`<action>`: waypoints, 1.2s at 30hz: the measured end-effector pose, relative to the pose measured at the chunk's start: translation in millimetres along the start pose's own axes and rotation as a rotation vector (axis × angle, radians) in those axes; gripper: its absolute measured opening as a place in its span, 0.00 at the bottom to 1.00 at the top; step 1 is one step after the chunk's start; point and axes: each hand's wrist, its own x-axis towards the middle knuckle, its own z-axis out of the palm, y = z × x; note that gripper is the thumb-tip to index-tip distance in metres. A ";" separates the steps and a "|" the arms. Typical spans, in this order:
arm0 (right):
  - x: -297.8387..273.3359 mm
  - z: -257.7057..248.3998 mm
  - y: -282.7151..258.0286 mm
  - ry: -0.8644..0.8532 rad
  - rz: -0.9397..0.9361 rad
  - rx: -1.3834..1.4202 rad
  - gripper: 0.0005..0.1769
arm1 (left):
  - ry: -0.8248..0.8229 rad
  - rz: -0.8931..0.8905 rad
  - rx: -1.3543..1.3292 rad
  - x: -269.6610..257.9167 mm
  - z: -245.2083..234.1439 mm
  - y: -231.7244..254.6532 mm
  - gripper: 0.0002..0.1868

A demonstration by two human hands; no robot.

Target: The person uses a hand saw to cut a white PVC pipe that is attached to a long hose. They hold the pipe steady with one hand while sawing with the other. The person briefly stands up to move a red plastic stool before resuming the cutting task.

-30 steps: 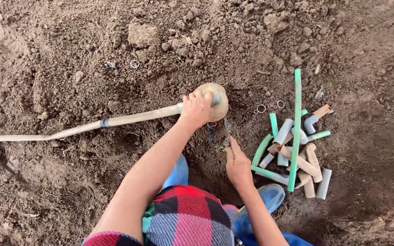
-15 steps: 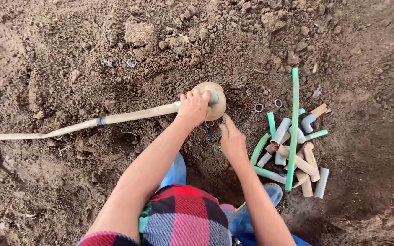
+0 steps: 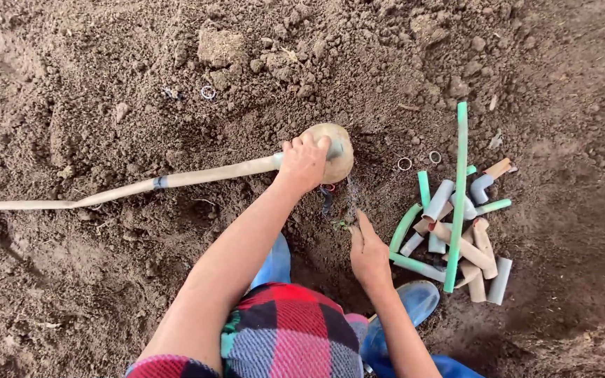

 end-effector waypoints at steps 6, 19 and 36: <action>57.9 -7.2 -43.8 0.070 -0.168 -0.026 0.25 | -0.002 -0.004 0.044 5.4 13.1 -2.9 0.21; -11.9 -2.0 -0.5 -0.031 0.044 0.010 0.26 | 0.206 0.053 0.114 -7.5 4.3 1.1 0.23; -1.7 -11.7 9.9 0.074 0.003 0.152 0.25 | 0.165 0.023 0.053 -2.2 5.8 -2.3 0.20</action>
